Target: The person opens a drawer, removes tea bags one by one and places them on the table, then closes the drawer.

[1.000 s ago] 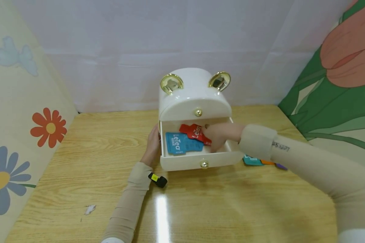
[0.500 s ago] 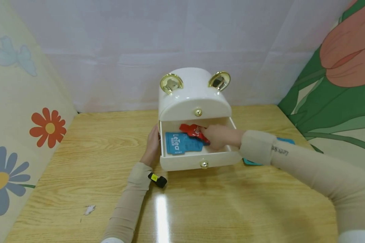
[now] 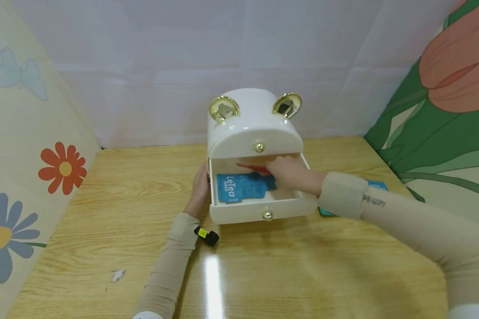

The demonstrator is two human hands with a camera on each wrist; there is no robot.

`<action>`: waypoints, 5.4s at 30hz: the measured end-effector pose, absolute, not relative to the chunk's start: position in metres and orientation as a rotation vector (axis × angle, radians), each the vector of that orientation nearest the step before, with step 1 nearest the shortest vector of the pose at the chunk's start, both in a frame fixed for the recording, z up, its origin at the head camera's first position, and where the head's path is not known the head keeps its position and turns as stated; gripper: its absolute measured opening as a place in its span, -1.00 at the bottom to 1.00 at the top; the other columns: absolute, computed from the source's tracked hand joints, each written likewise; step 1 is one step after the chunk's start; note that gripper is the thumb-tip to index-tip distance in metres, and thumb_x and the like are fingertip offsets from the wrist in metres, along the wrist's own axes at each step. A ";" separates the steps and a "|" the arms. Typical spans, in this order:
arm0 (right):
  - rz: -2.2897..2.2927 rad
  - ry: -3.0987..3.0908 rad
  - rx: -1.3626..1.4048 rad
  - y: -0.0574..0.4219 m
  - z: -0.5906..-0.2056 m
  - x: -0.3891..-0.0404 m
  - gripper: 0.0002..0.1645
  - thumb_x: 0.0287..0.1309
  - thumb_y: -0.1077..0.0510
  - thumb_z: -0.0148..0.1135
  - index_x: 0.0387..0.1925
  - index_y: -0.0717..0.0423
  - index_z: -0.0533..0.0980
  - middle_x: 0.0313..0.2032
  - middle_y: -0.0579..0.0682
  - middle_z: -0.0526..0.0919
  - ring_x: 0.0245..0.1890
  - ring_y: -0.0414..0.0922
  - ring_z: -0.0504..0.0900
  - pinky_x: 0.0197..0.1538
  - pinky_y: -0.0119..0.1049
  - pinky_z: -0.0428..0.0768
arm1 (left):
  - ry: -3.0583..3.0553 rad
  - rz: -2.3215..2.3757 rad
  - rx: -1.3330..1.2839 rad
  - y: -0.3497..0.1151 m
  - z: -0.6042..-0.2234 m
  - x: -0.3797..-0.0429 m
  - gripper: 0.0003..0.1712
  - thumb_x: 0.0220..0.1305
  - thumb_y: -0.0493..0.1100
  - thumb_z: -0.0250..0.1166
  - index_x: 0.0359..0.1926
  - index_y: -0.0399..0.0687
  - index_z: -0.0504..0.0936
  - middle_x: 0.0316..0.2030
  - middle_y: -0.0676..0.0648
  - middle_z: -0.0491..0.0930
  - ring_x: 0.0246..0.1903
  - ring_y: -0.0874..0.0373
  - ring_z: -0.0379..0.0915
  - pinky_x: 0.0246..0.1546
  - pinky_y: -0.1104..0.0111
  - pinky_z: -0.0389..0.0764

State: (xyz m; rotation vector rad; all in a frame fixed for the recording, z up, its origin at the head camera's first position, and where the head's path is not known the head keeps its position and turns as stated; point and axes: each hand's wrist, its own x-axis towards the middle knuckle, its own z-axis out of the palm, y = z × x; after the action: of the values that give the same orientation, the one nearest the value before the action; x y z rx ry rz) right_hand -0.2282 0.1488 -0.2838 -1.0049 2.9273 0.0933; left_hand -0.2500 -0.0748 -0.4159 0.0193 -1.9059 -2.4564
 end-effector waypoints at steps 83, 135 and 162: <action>-0.895 3.191 -0.528 0.309 -0.295 -0.138 -0.74 0.07 0.18 0.26 -0.24 0.31 0.53 -0.61 -0.02 0.55 -0.75 -0.30 0.30 -0.74 -0.40 0.29 | -1.938 -2.352 0.066 -0.073 -0.416 -0.250 -0.52 0.45 0.03 -0.24 0.13 -0.16 0.36 0.04 -0.11 0.40 0.04 0.12 0.28 0.12 0.25 0.29; -0.523 2.923 -0.036 0.333 -0.385 -0.140 -0.22 -0.03 -0.11 0.30 -0.18 0.60 0.37 -0.46 0.19 0.53 -0.50 -0.03 0.42 -0.50 -0.26 0.45 | -1.953 -2.350 0.080 -0.073 -0.416 -0.250 -0.52 0.43 0.03 -0.21 0.16 -0.14 0.36 0.07 -0.10 0.39 0.05 0.11 0.28 0.11 0.25 0.30; -0.425 3.147 -0.253 0.309 -0.350 -0.136 -0.48 0.02 0.06 0.29 -0.23 0.52 0.48 -0.65 -0.02 0.46 -0.65 -0.13 0.35 -0.63 -0.32 0.31 | -1.968 -2.359 0.085 -0.074 -0.418 -0.251 -0.53 0.43 0.07 -0.20 0.19 -0.01 0.37 0.11 -0.02 0.38 0.10 0.14 0.26 0.13 0.25 0.28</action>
State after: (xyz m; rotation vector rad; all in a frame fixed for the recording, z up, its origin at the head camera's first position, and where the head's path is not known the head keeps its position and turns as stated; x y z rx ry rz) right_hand -0.1363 0.3094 -0.3502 -0.2530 3.1467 -0.4250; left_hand -0.2506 -0.0736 -0.4179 0.0852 -1.9684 -2.3594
